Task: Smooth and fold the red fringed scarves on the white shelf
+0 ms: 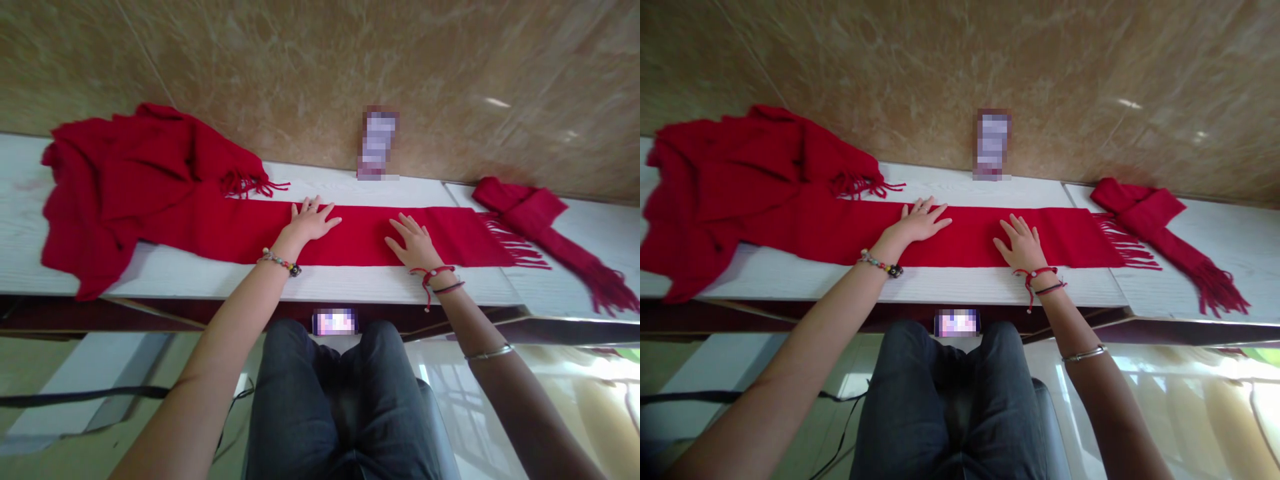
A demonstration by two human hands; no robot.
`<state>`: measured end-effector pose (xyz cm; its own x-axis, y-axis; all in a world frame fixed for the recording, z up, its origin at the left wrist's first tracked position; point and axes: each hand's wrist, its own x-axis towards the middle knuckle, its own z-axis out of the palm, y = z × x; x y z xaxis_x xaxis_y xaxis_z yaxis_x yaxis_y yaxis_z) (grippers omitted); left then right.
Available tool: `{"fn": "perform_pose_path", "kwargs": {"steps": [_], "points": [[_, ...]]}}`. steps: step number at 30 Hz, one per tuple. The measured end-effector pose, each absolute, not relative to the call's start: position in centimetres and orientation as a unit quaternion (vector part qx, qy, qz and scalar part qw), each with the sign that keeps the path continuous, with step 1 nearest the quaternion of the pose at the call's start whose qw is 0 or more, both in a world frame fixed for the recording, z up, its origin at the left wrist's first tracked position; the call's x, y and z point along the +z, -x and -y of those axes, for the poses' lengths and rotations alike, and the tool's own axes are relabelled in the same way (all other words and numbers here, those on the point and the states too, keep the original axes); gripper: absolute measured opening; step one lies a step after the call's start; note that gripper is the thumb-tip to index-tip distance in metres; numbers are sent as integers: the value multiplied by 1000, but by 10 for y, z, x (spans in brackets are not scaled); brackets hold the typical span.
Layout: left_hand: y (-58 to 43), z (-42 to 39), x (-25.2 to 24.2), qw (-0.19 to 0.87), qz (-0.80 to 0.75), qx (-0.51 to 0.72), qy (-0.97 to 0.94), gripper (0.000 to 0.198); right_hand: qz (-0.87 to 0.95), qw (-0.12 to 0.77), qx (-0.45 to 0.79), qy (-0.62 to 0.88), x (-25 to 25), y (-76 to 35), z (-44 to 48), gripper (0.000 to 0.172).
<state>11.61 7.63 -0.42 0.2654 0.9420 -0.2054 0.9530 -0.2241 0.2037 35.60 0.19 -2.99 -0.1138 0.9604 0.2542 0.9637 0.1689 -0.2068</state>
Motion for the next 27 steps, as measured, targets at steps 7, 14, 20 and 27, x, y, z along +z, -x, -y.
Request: {"fn": "perform_pose_path", "kwargs": {"steps": [7,14,20,27], "points": [[-111,-80,-8,141,-629,0,-765,67,792,105,37,600,-9,-294,-12,57],[-111,-78,-12,125,-628,10,-768,65,845,1,23,534,-16,-264,5,58],[-111,-80,-15,118,-627,14,-770,66,850,-22,14,525,-15,-303,27,54],[-110,-79,-15,118,-618,16,-777,68,801,57,-9,596,-18,-311,20,52]]}}
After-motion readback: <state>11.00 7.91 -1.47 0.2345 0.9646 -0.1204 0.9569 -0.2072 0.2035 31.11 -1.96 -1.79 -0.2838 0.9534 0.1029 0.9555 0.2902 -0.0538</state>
